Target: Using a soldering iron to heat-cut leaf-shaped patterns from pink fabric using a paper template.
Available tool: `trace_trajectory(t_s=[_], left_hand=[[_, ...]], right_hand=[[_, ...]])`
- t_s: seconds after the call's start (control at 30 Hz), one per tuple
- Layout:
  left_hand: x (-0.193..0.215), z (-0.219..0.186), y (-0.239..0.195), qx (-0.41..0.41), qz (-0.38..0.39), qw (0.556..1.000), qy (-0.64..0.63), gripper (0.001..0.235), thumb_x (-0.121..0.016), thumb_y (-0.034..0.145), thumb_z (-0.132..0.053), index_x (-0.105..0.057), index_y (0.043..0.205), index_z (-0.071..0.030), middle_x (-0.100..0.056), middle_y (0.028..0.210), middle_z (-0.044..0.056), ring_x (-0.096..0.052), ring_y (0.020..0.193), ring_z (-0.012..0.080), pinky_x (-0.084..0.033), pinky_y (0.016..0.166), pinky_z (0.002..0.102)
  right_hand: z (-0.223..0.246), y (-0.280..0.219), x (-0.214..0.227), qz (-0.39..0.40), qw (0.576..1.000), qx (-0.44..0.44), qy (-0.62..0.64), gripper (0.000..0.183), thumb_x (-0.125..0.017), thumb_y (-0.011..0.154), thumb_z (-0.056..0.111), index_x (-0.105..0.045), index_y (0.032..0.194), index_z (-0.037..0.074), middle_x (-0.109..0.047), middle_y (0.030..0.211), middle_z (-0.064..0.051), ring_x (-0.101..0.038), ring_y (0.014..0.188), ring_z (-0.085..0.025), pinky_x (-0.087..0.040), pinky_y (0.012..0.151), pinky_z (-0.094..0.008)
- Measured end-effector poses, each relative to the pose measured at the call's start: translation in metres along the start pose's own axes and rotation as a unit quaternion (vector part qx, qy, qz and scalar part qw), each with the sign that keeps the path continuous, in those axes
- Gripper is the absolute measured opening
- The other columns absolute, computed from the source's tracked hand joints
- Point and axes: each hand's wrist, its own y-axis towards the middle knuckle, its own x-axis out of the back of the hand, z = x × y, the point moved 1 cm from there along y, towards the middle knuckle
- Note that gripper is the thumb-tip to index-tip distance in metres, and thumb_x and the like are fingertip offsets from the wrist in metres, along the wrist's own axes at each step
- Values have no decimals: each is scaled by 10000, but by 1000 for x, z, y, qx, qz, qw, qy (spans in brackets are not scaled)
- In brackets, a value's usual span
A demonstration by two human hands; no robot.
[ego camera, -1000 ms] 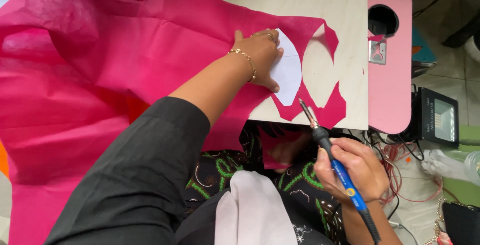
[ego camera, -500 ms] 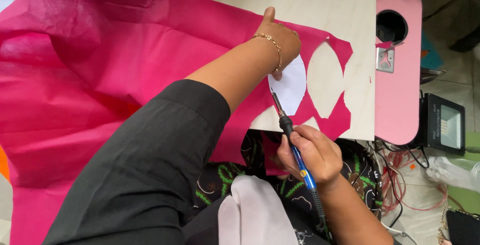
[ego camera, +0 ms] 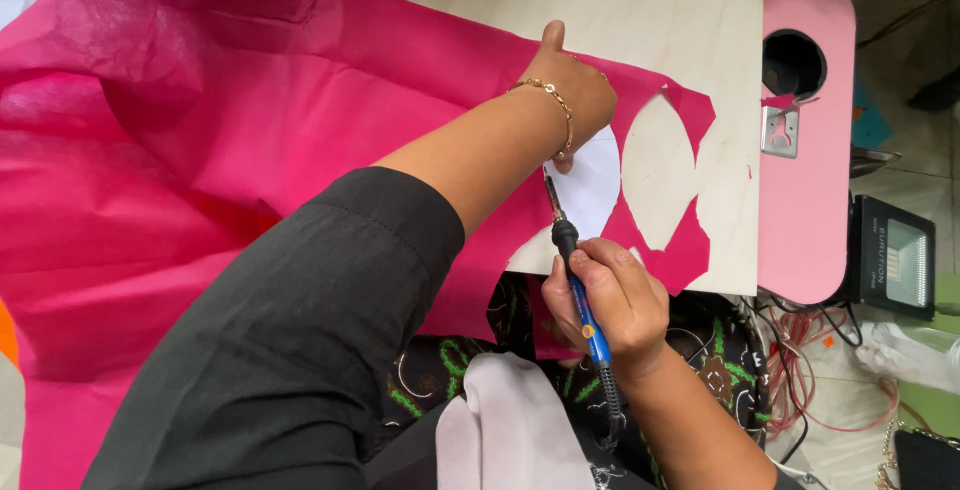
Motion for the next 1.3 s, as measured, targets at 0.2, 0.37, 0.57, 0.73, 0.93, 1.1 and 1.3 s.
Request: trace_trajectory(t_s=[0.2,0.37,0.57,0.73,0.93,1.1,1.3], left_hand=[[-2,0,2,-5,1,1000,4,377,-786,685,-540,-647,898,-262,-611,843,-94,-591,806,212,-171,985,543],[1,0,0,-15,24,1000,10,320,-779,706,-505,-633,836,-253,-583,809,-108,-556,724,190,-179,975,547],[3,0,0,-11,29,1000,-5,346,-792,694,-497,-652,899,-255,-612,894,-84,-582,886,221,-138,1015,563],[2,0,3,-20,40,999,-7,346,-773,721,-491,-646,918,-237,-614,909,-77,-592,903,247,-110,1050,608],[4,1,1,-17,42,999,-9,382,-778,711,-532,-656,922,-239,-616,919,-80,-601,873,249,-130,1025,577],[2,0,2,-13,35,999,-5,389,-782,700,-542,-651,911,-243,-608,902,-86,-587,904,243,-145,1021,566],[2,0,2,-11,31,999,1,361,-788,691,-535,-657,888,-263,-591,866,-101,-578,838,217,-158,992,545]], right_hand=[[0,1,-5,0,1000,4,0,122,-667,813,37,-565,795,-29,-613,773,-164,-585,607,-261,-492,526,-320],[-1,-3,-8,0,1000,0,-11,131,-687,804,39,-570,797,-18,-618,787,-156,-595,612,-246,-502,531,-306],[-1,-1,-8,4,1000,-2,-8,125,-677,807,37,-567,794,-19,-611,784,-155,-592,614,-246,-498,534,-308],[-2,-3,-9,7,1000,-3,-11,136,-694,796,37,-568,798,-13,-619,784,-154,-600,621,-246,-495,528,-305],[-2,-3,-11,6,1000,-2,-14,147,-701,791,37,-562,799,-8,-620,787,-149,-597,613,-239,-489,520,-298],[-2,-4,-11,7,1000,-2,-17,150,-702,789,40,-560,811,-4,-619,792,-150,-594,608,-241,-489,517,-302],[-1,-2,-10,14,1000,-2,-16,142,-689,796,49,-558,811,-6,-613,786,-148,-584,596,-243,-479,507,-302]])
